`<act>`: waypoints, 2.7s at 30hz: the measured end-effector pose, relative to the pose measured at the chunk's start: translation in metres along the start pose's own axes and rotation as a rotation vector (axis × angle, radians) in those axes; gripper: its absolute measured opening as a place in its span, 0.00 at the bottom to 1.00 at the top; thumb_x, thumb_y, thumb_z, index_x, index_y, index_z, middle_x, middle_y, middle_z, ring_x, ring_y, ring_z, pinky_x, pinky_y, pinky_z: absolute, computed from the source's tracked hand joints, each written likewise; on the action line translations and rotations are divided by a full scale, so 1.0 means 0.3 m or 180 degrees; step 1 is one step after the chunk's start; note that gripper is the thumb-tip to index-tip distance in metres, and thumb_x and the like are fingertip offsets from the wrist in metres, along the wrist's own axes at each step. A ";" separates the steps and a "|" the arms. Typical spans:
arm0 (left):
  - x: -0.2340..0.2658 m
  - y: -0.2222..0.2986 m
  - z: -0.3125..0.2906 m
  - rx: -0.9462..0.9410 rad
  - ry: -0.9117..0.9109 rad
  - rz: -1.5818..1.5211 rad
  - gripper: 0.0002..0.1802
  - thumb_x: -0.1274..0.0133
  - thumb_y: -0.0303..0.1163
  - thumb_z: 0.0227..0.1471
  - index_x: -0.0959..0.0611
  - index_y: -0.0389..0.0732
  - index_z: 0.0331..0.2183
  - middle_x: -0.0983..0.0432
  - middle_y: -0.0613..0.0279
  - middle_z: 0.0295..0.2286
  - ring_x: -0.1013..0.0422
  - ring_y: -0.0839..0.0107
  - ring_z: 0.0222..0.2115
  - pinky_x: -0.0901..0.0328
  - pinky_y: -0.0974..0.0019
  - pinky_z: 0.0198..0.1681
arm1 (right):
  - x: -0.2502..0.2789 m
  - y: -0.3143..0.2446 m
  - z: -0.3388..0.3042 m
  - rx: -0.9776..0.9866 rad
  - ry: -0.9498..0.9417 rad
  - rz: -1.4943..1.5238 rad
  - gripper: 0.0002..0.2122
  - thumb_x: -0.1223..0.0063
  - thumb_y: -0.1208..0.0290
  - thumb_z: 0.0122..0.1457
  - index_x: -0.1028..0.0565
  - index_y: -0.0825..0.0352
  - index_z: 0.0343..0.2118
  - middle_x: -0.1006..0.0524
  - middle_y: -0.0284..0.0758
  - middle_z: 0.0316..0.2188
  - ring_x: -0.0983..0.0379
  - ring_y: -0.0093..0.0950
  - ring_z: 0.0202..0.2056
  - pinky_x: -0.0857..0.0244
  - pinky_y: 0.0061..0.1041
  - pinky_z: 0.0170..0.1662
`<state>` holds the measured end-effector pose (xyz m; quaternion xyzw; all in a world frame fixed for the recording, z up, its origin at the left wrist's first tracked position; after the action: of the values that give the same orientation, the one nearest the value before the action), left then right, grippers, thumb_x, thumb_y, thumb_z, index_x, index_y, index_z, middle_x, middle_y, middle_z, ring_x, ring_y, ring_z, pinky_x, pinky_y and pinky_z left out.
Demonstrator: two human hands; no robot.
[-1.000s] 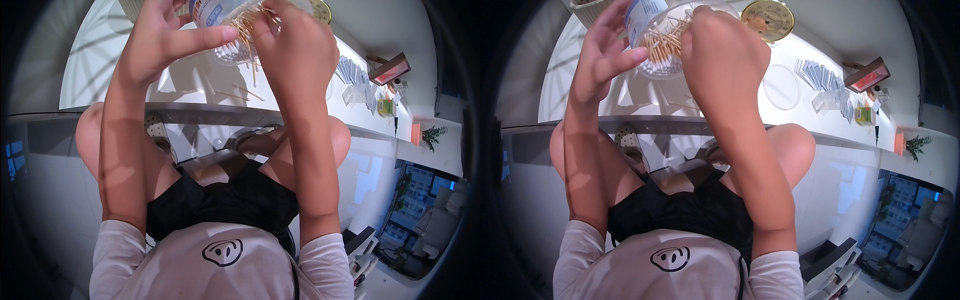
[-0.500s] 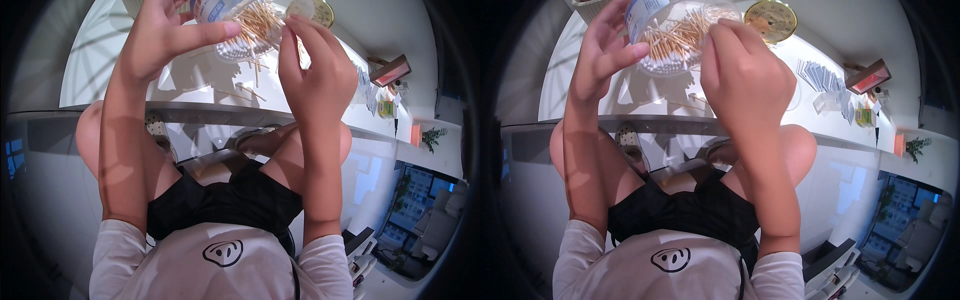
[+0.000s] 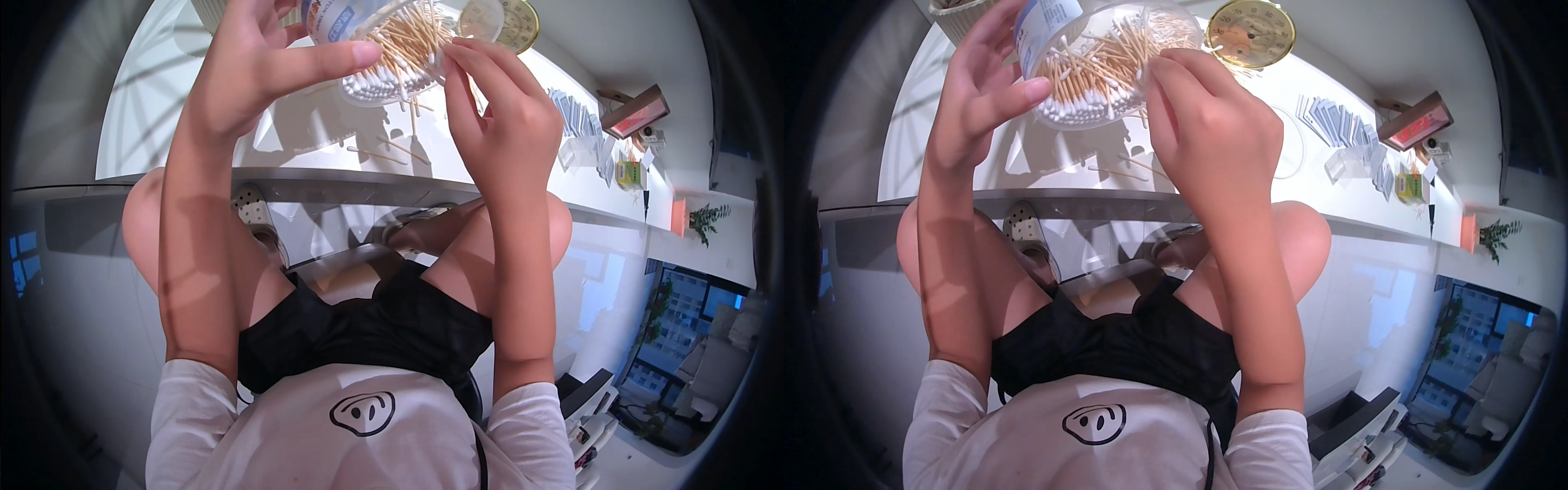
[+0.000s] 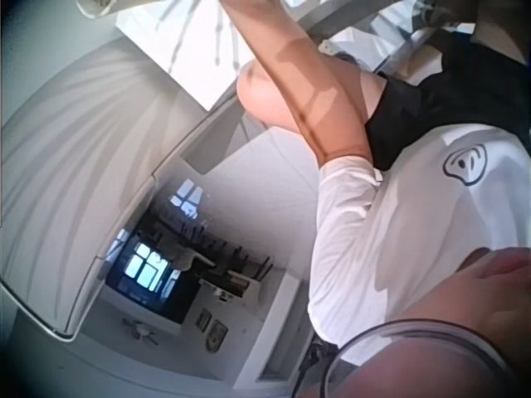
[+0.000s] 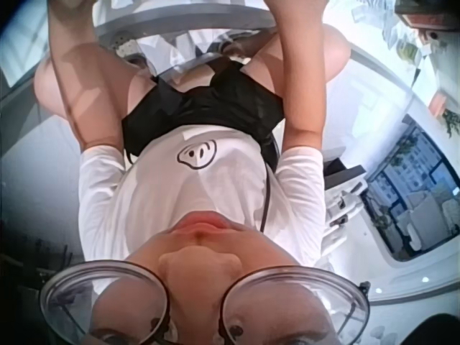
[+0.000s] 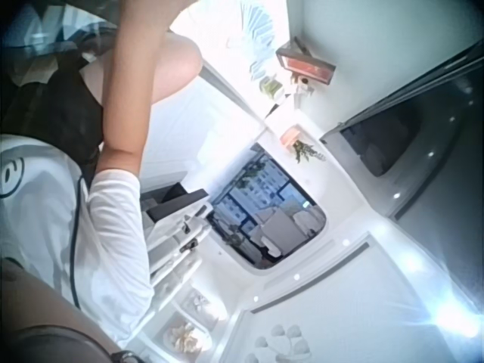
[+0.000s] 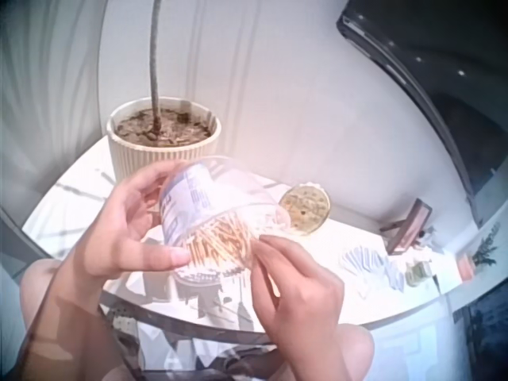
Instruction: The person organizes cotton swabs by picking them up from a pile on the table and placing them into a plastic container.
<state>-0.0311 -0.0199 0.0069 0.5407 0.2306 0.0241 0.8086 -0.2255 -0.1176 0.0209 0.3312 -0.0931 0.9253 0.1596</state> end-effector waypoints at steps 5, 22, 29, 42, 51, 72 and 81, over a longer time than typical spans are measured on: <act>0.005 -0.003 -0.002 -0.0045 -0.0006 0.0044 0.56 0.28 0.23 0.32 0.39 0.30 0.62 0.35 0.50 0.57 0.38 0.60 0.59 0.45 0.57 0.64 | -0.004 -0.011 0.000 -0.0226 -0.0092 0.0117 0.04 0.36 0.72 0.55 0.17 0.62 0.33 0.17 0.28 0.36 0.31 0.21 0.18 0.38 0.20 0.21; 0.008 0.001 0.005 -0.0111 -0.0001 0.0077 0.56 0.27 0.24 0.32 0.38 0.30 0.62 0.35 0.50 0.57 0.37 0.60 0.59 0.44 0.58 0.64 | -0.001 -0.019 0.011 -0.0373 -0.0115 0.0077 0.09 0.33 0.70 0.52 0.17 0.63 0.36 0.17 0.29 0.39 0.35 0.21 0.15 0.40 0.19 0.20; -0.002 0.053 -0.006 0.0130 -0.0115 -0.0264 0.57 0.27 0.25 0.31 0.39 0.30 0.62 0.37 0.49 0.58 0.38 0.59 0.59 0.44 0.57 0.64 | 0.001 0.010 0.012 -0.0265 -0.0113 0.0029 0.06 0.35 0.74 0.54 0.16 0.64 0.35 0.16 0.30 0.37 0.30 0.22 0.18 0.38 0.19 0.21; -0.008 0.047 -0.010 0.0127 -0.0130 -0.0271 0.55 0.26 0.22 0.32 0.38 0.31 0.62 0.35 0.52 0.57 0.37 0.61 0.59 0.43 0.57 0.63 | -0.031 -0.090 0.079 -0.0799 -0.0448 -0.0639 0.07 0.42 0.67 0.51 0.20 0.65 0.26 0.21 0.37 0.23 0.23 0.38 0.25 0.31 0.35 0.28; 0.040 -0.057 0.002 -0.0338 -0.0167 0.0481 0.56 0.25 0.24 0.33 0.38 0.33 0.62 0.35 0.53 0.57 0.38 0.63 0.59 0.43 0.57 0.62 | -0.077 -0.070 0.144 -0.0581 -0.1188 -0.0763 0.07 0.43 0.69 0.52 0.20 0.67 0.27 0.21 0.43 0.24 0.23 0.43 0.29 0.30 0.41 0.34; -0.002 0.019 -0.009 -0.0003 -0.0066 0.0079 0.53 0.27 0.22 0.35 0.36 0.32 0.61 0.32 0.54 0.53 0.34 0.63 0.56 0.40 0.59 0.61 | -0.045 -0.095 0.167 -0.0693 -0.1065 -0.1257 0.10 0.43 0.66 0.53 0.21 0.67 0.21 0.21 0.42 0.23 0.22 0.41 0.28 0.30 0.40 0.33; -0.037 0.028 0.003 0.0130 -0.0065 -0.0129 0.45 0.31 0.25 0.40 0.33 0.29 0.58 0.28 0.54 0.49 0.31 0.65 0.52 0.36 0.63 0.58 | -0.049 -0.078 0.147 -0.0386 -0.0726 -0.1117 0.08 0.45 0.69 0.52 0.21 0.68 0.22 0.21 0.43 0.23 0.23 0.42 0.30 0.31 0.41 0.38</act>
<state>-0.0388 -0.0205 0.0186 0.5526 0.2337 -0.0025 0.8000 -0.1808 -0.1116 0.0467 0.4347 -0.1070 0.8325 0.3263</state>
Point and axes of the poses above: each hand's wrist, its own z-axis towards the middle knuckle, its own x-axis out of the back of the hand, y = z × x, the point moved 1 cm from there along z, towards the middle knuckle
